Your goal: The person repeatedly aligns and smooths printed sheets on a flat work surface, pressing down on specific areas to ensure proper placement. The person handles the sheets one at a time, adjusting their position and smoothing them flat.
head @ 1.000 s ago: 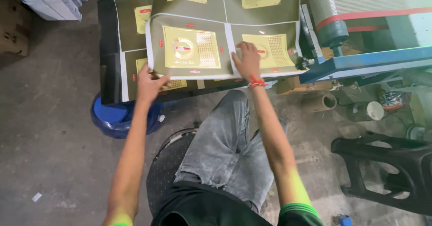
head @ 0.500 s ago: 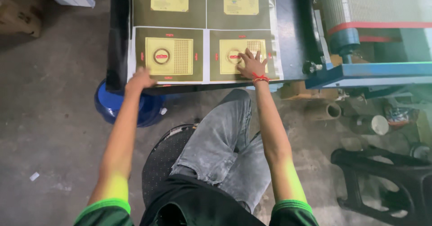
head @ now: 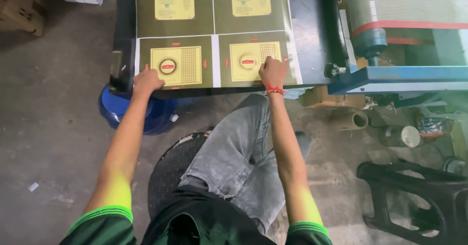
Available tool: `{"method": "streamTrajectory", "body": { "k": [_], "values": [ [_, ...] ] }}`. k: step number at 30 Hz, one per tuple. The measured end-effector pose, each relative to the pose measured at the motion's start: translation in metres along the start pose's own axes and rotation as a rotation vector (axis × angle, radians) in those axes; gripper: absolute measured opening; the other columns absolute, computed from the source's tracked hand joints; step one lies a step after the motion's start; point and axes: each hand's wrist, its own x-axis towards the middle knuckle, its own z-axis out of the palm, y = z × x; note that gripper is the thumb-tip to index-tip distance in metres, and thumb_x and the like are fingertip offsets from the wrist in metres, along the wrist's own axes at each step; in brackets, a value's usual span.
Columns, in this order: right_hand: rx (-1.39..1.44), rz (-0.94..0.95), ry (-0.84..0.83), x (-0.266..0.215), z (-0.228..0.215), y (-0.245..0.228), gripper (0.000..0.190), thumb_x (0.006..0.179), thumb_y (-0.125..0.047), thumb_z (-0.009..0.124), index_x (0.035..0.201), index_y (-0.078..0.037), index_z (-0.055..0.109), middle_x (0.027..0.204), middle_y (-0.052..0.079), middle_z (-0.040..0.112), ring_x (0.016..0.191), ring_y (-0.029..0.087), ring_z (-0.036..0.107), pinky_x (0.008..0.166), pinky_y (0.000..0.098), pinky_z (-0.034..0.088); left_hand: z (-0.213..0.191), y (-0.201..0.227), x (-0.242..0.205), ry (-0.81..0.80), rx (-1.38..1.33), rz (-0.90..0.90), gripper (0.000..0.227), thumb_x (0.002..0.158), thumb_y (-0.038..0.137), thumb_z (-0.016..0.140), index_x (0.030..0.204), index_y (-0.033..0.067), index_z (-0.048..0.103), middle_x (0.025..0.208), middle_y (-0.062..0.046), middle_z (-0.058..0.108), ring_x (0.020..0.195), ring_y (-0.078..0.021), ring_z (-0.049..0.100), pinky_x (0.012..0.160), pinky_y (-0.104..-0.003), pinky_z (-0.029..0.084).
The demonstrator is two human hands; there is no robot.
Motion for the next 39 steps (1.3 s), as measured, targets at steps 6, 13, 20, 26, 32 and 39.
{"method": "streamTrajectory", "body": {
  "k": [6, 13, 20, 26, 32, 39],
  "values": [
    [0.065, -0.019, -0.044, 0.001, 0.024, 0.012, 0.015, 0.087, -0.02, 0.064, 0.085, -0.006, 0.069, 0.077, 0.02, 0.07, 0.074, 0.041, 0.069, 0.065, 0.0531, 0.053, -0.008, 0.004, -0.014, 0.15, -0.045, -0.013, 0.058, 0.076, 0.032, 0.074, 0.128, 0.0063, 0.069, 0.136, -0.024, 0.063, 0.12, -0.0412, 0.064, 0.096, -0.051, 0.053],
    [0.286, -0.102, -0.398, 0.005, 0.002, 0.005, 0.029, 0.076, -0.039, 0.073, 0.086, -0.012, 0.077, 0.078, 0.01, 0.075, 0.076, 0.032, 0.072, 0.069, 0.0448, 0.056, -0.011, 0.006, -0.009, 0.048, -0.027, -0.029, 0.061, 0.074, 0.034, 0.077, 0.129, 0.0097, 0.069, 0.14, -0.023, 0.058, 0.124, -0.0386, 0.061, 0.101, -0.05, 0.05],
    [0.253, -0.078, -0.502, 0.003, -0.01, -0.003, 0.054, 0.073, -0.065, 0.076, 0.077, -0.012, 0.079, 0.074, 0.009, 0.075, 0.072, 0.029, 0.072, 0.069, 0.0418, 0.056, -0.001, 0.001, -0.002, 0.02, -0.03, -0.051, 0.058, 0.078, 0.035, 0.074, 0.13, 0.009, 0.071, 0.139, -0.025, 0.061, 0.126, -0.0389, 0.062, 0.104, -0.048, 0.051],
    [0.187, -0.107, -0.48, 0.005, -0.003, -0.001, 0.063, 0.074, -0.072, 0.073, 0.077, -0.009, 0.079, 0.073, 0.011, 0.074, 0.072, 0.03, 0.072, 0.068, 0.0435, 0.056, 0.01, -0.006, 0.008, -0.002, -0.054, -0.03, 0.062, 0.074, 0.036, 0.077, 0.128, 0.0048, 0.072, 0.137, -0.028, 0.063, 0.125, -0.0408, 0.064, 0.104, -0.047, 0.052],
    [0.172, -0.124, -0.445, 0.005, -0.003, -0.002, 0.063, 0.074, -0.072, 0.073, 0.073, -0.009, 0.078, 0.07, 0.011, 0.072, 0.069, 0.031, 0.07, 0.064, 0.0446, 0.055, -0.005, 0.002, -0.001, -0.051, -0.044, -0.05, 0.072, 0.067, 0.036, 0.084, 0.131, 0.0045, 0.07, 0.146, -0.031, 0.053, 0.132, -0.0421, 0.057, 0.106, -0.047, 0.051],
    [0.214, -0.104, -0.369, 0.0, -0.022, -0.009, 0.062, 0.078, -0.068, 0.073, 0.07, -0.007, 0.077, 0.065, 0.012, 0.07, 0.065, 0.031, 0.069, 0.063, 0.0435, 0.054, -0.004, 0.005, -0.003, 0.01, -0.062, -0.033, 0.092, 0.066, 0.032, 0.085, 0.148, 0.0065, 0.05, 0.164, -0.023, 0.033, 0.14, -0.0462, 0.046, 0.112, -0.051, 0.044]
  ]
}}
